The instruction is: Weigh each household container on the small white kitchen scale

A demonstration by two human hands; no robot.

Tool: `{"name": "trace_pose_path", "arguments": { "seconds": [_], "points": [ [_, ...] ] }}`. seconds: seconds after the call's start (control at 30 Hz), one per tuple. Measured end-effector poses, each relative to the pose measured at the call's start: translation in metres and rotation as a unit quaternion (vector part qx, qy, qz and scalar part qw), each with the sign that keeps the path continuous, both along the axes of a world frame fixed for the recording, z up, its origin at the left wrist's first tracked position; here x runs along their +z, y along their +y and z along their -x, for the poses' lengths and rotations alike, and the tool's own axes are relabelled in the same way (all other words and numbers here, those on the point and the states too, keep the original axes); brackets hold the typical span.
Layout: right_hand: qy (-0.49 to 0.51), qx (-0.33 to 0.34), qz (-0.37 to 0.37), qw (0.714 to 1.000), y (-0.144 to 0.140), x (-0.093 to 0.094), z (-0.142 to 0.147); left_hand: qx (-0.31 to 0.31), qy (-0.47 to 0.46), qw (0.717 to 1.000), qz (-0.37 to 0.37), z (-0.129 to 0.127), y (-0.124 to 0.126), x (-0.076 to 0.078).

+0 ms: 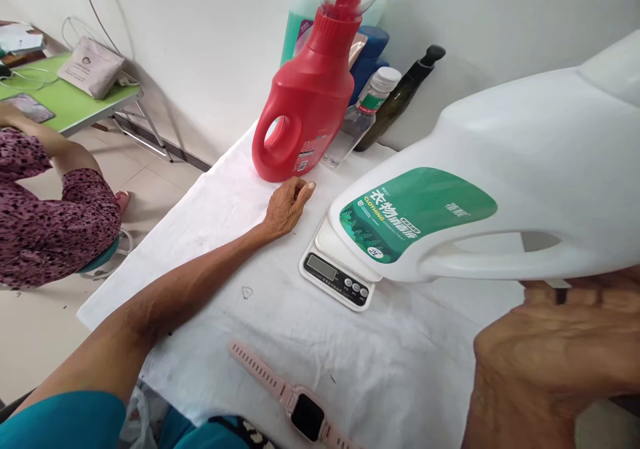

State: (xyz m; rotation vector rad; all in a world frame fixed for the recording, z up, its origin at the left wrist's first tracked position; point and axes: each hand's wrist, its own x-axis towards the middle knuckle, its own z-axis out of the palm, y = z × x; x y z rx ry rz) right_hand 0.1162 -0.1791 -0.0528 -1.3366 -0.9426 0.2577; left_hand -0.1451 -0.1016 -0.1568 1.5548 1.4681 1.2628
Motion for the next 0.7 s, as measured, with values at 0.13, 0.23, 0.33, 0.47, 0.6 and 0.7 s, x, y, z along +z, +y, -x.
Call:
{"name": "trace_pose_path", "arguments": {
  "seconds": [0.13,0.23,0.33,0.47,0.6,0.7],
  "points": [
    [0.054,-0.049,-0.010,0.997,-0.036,-0.028,0.007,0.000,-0.010,1.000,0.002,0.000,0.001,-0.001],
    [0.070,-0.013,0.069,0.995,-0.065,-0.057,0.016,-0.002,-0.006,1.000,0.001,0.000,0.001,-0.002],
    [0.108,0.042,0.129,0.985,-0.083,-0.084,0.020,-0.003,-0.004,1.000,0.000,0.001,0.002,-0.003],
    [0.104,0.075,0.172,0.977,-0.087,-0.100,0.020,-0.004,-0.005,1.000,-0.003,0.001,0.003,-0.004],
    [0.089,0.077,0.182,0.976,-0.084,-0.101,0.019,-0.007,-0.006,1.000,-0.002,0.001,0.002,-0.003],
    [0.090,0.079,0.182,0.976,-0.085,-0.102,0.018,-0.007,-0.005,1.000,-0.003,0.001,0.002,-0.003]
  ]
}}
